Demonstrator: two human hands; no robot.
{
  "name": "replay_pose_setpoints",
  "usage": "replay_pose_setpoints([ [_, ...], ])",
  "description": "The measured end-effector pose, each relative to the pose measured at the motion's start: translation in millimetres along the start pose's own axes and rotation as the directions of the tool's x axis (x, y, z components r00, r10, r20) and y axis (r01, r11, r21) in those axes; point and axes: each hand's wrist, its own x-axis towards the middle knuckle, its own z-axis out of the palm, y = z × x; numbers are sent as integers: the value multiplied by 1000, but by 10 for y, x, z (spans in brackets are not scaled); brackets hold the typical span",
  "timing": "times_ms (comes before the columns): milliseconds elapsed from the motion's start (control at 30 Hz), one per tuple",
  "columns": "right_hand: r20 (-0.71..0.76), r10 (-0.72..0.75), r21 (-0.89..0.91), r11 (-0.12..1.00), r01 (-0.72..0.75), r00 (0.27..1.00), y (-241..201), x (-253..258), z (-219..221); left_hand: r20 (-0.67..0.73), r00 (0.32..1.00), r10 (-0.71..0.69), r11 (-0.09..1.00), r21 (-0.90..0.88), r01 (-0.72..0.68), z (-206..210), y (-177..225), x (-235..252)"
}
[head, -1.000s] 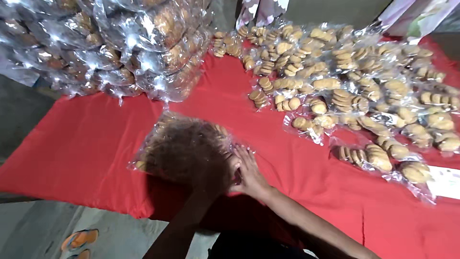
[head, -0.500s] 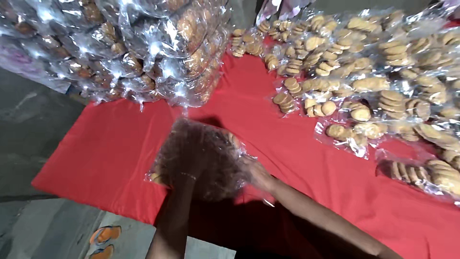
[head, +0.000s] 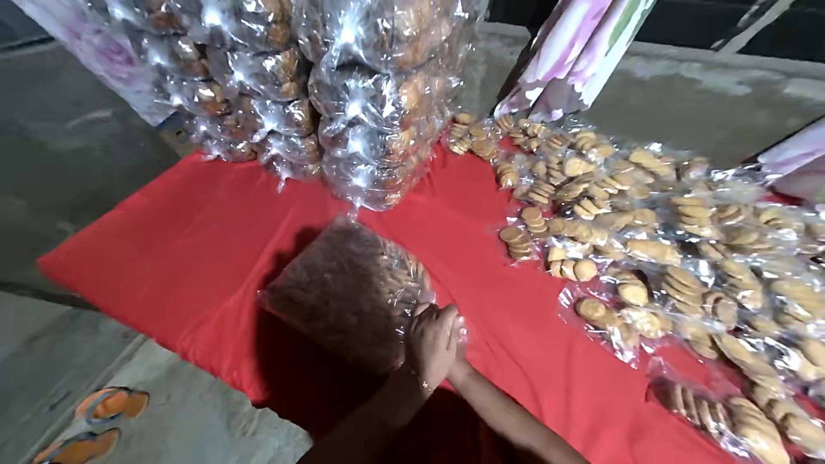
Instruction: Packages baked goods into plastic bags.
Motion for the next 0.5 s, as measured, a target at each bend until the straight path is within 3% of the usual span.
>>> replay_pose_setpoints([
  [67, -86, -32, 129, 991, 43, 996, 203, -179, -32, 142, 978, -153, 956, -230, 182, -51, 323, -132],
  [100, -96, 1, 189, 982, 18, 995, 253, -340, -107, 182, 976, -123, 944, -283, 172, 43, 381, -252],
  [167, -18, 140, 310, 942, -127, 990, 241, -782, -374, 359, 933, 30, 936, -338, 99, 107, 620, -528],
  [200, 28, 147, 314, 938, -148, 989, 340, -1020, -481, 359, 914, 191, 914, -404, -32, 236, 646, -693],
  [267, 55, 186, 420, 887, -192, 981, 780, -1447, -430, 195, 849, 492, 722, -636, -272, 547, 719, -938],
  [333, -95, 272, 767, 633, -104, 957, 1475, -1730, 43, 328, 736, 592, 597, -792, -127, 587, 863, -1054],
  [400, -72, 534, 907, 386, -167, 842, 1631, -1893, 168, 412, 672, 615, 602, -796, -62, 682, 1024, -1108],
  [433, -120, 537, 880, 448, -161, 835, 1710, -1969, 166, 393, 671, 629, 593, -801, -87, 761, 1114, -1117],
  [500, -333, 408, 716, 696, -54, 850, 1930, -2133, 202, 299, 681, 668, 536, -829, -161, 981, 1242, -1125],
])
